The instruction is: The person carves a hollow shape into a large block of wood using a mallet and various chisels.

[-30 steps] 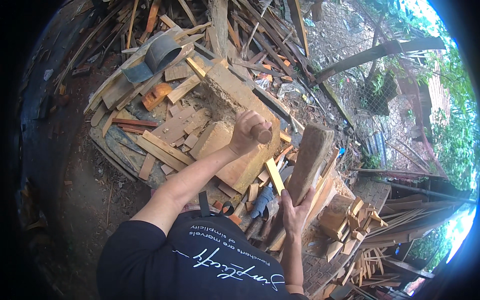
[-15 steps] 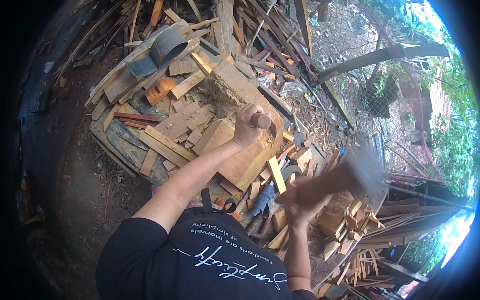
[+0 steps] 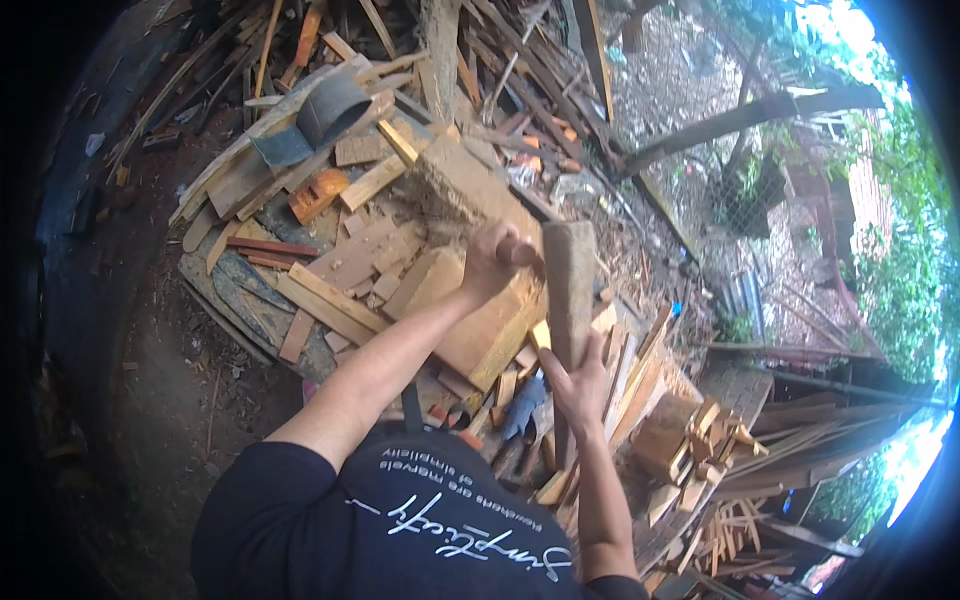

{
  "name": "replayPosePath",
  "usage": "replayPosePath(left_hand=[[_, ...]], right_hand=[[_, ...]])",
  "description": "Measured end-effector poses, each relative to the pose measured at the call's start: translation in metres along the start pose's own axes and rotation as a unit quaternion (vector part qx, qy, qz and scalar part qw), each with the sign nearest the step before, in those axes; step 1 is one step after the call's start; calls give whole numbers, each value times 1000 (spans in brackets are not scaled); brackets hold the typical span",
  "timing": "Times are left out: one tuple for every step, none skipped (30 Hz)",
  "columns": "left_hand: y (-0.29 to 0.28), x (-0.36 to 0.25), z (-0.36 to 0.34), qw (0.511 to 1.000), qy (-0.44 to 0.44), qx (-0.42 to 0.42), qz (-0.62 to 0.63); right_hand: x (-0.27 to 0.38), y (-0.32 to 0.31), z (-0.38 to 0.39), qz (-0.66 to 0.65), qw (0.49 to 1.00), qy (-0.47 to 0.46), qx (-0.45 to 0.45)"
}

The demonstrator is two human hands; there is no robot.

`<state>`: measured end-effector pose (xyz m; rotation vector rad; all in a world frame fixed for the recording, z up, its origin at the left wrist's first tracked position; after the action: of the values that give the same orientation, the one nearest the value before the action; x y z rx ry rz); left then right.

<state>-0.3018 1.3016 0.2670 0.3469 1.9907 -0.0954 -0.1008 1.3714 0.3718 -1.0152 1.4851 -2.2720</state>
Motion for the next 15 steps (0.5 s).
replayPosePath(left_hand=[[2, 3, 2, 1000, -10, 22, -8], [1, 0, 1, 1000, -12, 21, -11], [-3, -2, -1, 1000, -18, 14, 13], [-7, -4, -2, 999, -25, 7, 38], [-8, -8, -5, 999, -14, -4, 30], [-5, -8, -4, 999, -15, -1, 32], [-5, -9, -3, 1000, -17, -9, 20], [4, -13, -4, 1000, -16, -12, 20], [11, -15, -4, 1000, -13, -5, 26], [8, -12, -2, 1000, -8, 0, 13], [6, -9, -5, 1000, 0, 1, 3], [6, -5, -6, 1000, 4, 0, 1], [5, 0, -5, 1000, 4, -9, 15], [-4, 7, 2, 1000, -4, -23, 17], [-5, -2, -2, 1000, 6, -23, -3]], right_hand=[[-6, -15, -3, -22, 999, -11, -46], [-12, -27, 1, -43, 995, -14, -87], [-9, -38, 12, -166, 979, 73, -91], [23, -62, 19, -232, 946, -65, -215], [30, -73, 24, -264, 934, -95, -221], [33, -81, 28, -296, 920, -126, -226], [37, -81, 32, -305, 894, -190, -267], [22, -72, 29, -260, 918, -190, -231], [4, -54, 21, -100, 952, -161, -239], [-6, -35, 12, 56, 963, -131, -231], [-14, -19, -5, 55, 989, -73, -117], [-23, -5, -15, 54, 998, -14, 0], [-24, -14, -12, 45, 998, -44, -25], [0, -29, -5, -5, 999, -2, -42], [-1, -47, 2, -42, 992, -21, -117]])
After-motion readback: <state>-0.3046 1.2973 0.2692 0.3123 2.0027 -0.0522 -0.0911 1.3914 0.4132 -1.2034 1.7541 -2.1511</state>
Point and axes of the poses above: each hand's wrist, its own z-axis away from the middle knuckle, its own y-axis out of the palm, x = y × z, the point moved 8 cm from there along -z, towards the middle knuckle, and after that the axes turned 11 degrees about z, right-handed, at the moved point
